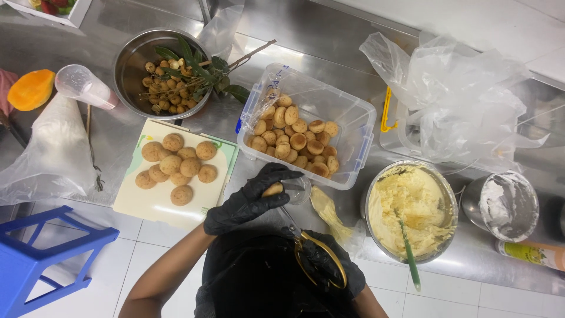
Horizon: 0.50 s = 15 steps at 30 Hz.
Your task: Filling cream puffs with a piping bag and refilling the piping bag from a bowl.
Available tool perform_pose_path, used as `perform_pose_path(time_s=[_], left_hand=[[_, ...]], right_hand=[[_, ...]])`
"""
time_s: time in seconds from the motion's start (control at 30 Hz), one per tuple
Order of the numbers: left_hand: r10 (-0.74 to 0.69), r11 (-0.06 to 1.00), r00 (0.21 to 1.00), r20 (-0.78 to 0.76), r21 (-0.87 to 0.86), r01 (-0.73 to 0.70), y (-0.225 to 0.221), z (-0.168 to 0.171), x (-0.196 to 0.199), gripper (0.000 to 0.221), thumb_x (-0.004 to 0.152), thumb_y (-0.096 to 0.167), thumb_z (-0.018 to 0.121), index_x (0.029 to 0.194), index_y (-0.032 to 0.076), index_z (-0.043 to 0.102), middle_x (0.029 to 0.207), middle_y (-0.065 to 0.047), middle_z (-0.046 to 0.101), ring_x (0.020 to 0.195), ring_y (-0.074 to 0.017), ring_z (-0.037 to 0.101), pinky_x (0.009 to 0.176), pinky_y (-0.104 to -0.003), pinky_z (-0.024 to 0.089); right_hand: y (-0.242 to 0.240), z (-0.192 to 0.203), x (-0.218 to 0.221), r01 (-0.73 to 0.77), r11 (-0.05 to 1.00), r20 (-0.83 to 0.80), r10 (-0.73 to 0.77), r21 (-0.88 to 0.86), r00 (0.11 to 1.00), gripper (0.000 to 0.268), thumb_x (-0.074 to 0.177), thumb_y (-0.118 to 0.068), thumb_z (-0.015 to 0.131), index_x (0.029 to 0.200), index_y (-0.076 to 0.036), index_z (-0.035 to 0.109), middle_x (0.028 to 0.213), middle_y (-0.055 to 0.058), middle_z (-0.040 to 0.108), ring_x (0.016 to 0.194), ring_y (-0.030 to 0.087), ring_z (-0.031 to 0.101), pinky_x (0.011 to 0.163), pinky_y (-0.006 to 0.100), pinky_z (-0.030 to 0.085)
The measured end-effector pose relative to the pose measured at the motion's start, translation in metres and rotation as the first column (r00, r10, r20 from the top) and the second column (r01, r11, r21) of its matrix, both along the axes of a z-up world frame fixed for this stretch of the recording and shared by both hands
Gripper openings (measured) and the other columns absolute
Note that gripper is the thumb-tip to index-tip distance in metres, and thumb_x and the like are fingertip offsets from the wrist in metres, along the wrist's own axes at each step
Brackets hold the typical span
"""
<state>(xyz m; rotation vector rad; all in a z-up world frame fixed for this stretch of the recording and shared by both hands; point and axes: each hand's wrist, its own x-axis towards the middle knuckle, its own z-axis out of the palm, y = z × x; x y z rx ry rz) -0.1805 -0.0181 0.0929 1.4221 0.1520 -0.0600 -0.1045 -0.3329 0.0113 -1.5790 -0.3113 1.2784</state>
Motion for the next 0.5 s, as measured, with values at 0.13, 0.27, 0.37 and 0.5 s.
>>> perform_pose_path(time_s=[0.13,0.27,0.37,0.5], left_hand=[[0.111,0.929,0.95,0.292,0.309,-0.203,0.012,-0.03,-0.035,0.054,0.092,0.022,0.074,0.14,0.005,0.057,0.13,-0.01,0.052,0.119,-0.0198,0.055,0.096,-0.033,0.05],[0.517,0.851,0.856,-0.019,0.115,-0.512,0.039,-0.058,-0.071,0.046,0.09,0.018,0.075,0.134,0.01,0.062,0.116,-0.008,0.067,0.105,-0.019,0.066,0.09,-0.031,0.058],[0.803,0.594,0.574,-0.163,0.141,-0.792,0.077,-0.111,-0.121,0.05,0.091,0.022,0.074,0.136,0.007,0.059,0.118,-0.008,0.069,0.103,-0.0165,0.067,0.085,-0.028,0.059],[0.912,0.401,0.339,-0.228,0.333,-0.853,0.11,-0.194,-0.194,0.043,0.096,0.028,0.076,0.127,-0.001,0.069,0.106,-0.008,0.072,0.09,-0.0157,0.068,0.072,-0.029,0.057]], right_hand=[[0.013,0.004,0.0,-0.142,0.99,0.159,0.136,0.025,0.978,0.053,0.093,-0.03,0.069,0.138,-0.003,0.06,0.125,0.011,0.07,0.114,0.018,0.069,0.095,0.031,0.058],[0.027,0.007,-0.004,-0.294,0.926,0.251,0.234,0.236,0.939,0.049,0.099,-0.024,0.065,0.142,-0.001,0.054,0.135,0.014,0.066,0.121,0.02,0.066,0.104,0.031,0.054],[0.038,0.024,-0.008,-0.189,0.978,0.003,0.19,0.089,0.982,0.047,0.097,-0.021,0.064,0.139,-0.004,0.056,0.129,0.013,0.07,0.116,0.018,0.068,0.1,0.031,0.056],[0.027,-0.004,-0.004,-0.258,0.959,0.133,0.242,0.118,0.961,0.046,0.097,-0.021,0.064,0.138,-0.003,0.057,0.128,0.014,0.07,0.117,0.018,0.069,0.1,0.032,0.059]])
